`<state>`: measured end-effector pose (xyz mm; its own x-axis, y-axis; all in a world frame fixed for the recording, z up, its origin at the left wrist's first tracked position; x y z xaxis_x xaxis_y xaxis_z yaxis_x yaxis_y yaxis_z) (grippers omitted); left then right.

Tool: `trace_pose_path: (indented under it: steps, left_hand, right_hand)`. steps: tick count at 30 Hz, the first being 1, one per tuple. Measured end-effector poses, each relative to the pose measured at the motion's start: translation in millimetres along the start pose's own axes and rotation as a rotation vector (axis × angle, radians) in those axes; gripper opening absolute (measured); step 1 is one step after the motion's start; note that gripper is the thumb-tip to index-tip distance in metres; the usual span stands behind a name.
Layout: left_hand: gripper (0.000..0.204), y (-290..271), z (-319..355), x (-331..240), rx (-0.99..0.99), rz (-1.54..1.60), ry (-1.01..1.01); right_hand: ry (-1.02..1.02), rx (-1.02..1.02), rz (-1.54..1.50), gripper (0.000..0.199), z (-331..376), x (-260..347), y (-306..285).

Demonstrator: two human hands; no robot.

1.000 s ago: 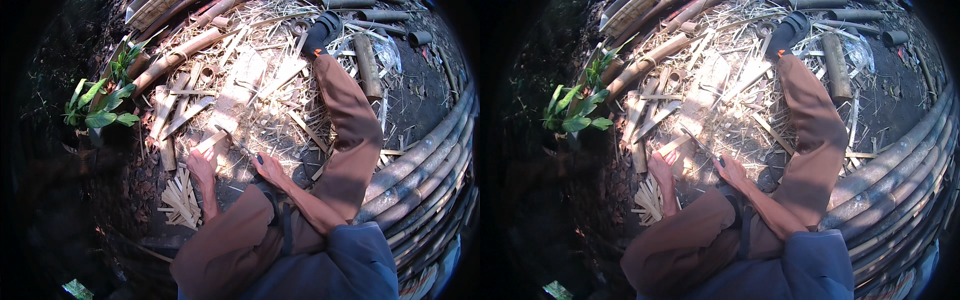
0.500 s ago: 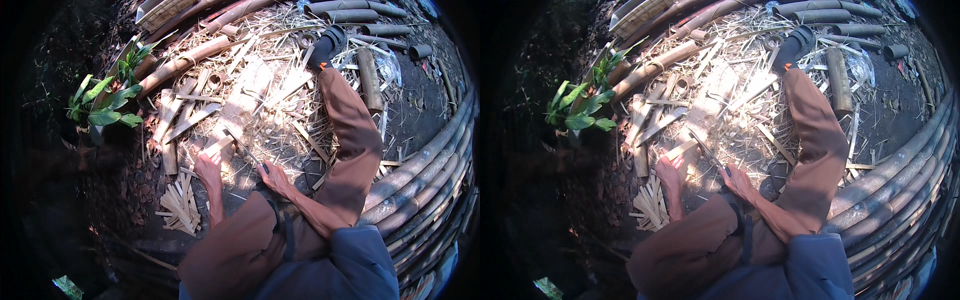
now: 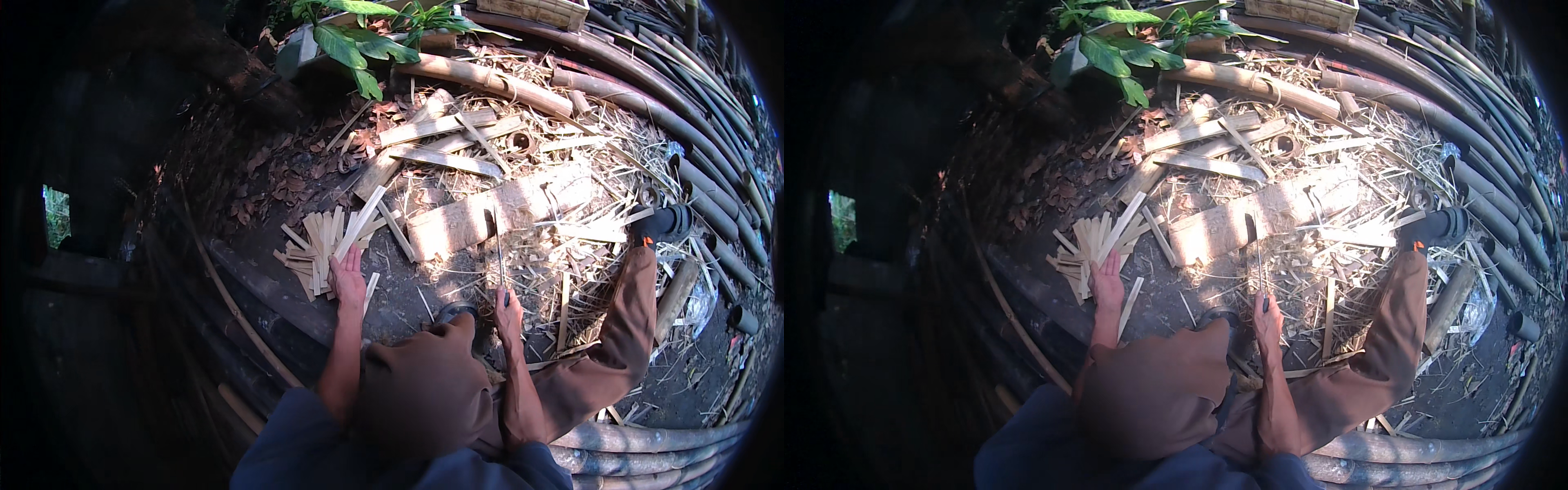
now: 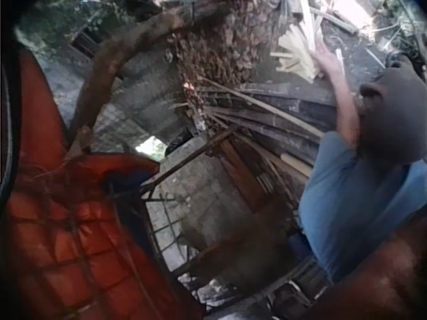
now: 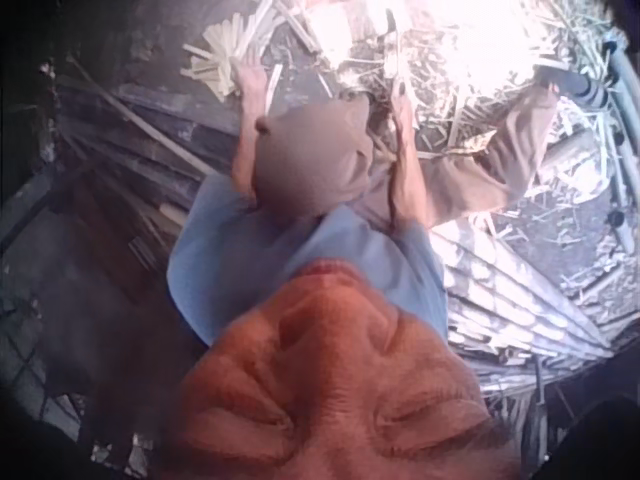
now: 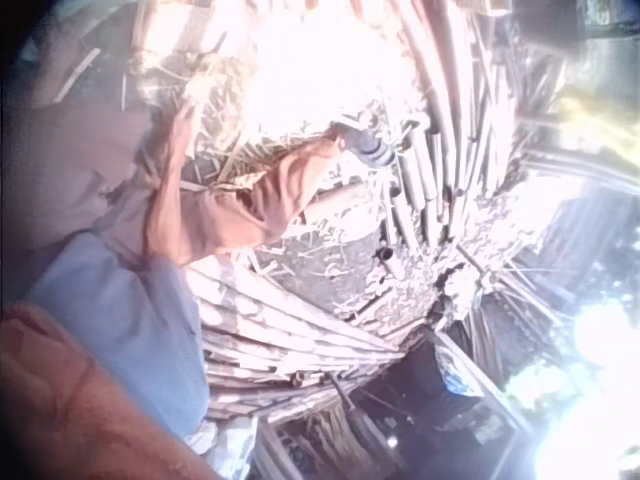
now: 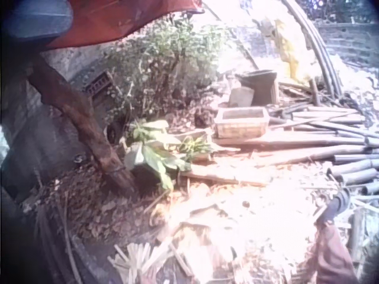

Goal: The person sits on the ground and uses a machete to split bamboo pieces into thin strips. The person repeatedly positions bamboo segments and strikes them with the blade to produce uniform slats.

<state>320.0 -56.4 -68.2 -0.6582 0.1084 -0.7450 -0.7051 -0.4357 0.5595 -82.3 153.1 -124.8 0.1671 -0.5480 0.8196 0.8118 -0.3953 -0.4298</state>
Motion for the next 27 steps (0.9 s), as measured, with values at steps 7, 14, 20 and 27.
trace_pose_path:
  steps: [7,14,20,27]
  left_hand:
    - [0.060,-59.7,15.8,94.3,-0.090,-0.643,-0.515]
    - [0.031,17.7,-89.2,132.3,-0.060,-1.358,0.081]
    - [0.017,40.3,-91.2,162.8,0.119,-0.685,-0.172]
    - [0.035,175.1,10.4,120.0,0.459,-0.513,-0.176]
  right_hand:
    - [0.001,-0.002,0.026,0.044,-1.3,-6.7,-6.2]
    - [-0.008,0.017,0.078,0.040,-5.3,-8.1,-8.0]
    - [0.217,-0.041,-0.251,0.047,-5.9,-49.4,-17.5]
    - [0.100,-0.192,-0.186,0.038,8.5,14.3,-60.9]
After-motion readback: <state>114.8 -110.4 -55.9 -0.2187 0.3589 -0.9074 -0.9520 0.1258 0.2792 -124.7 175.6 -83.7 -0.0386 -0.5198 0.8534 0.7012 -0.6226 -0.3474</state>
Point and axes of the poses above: each hand's wrist, its own z-axis away from the middle knuckle, its own y-axis out of the palm, x = y × z, the point moved 10 cm from there along -z, towards the middle knuckle, and after that the axes turned 4 degrees about -y, right-handed, at the moved point
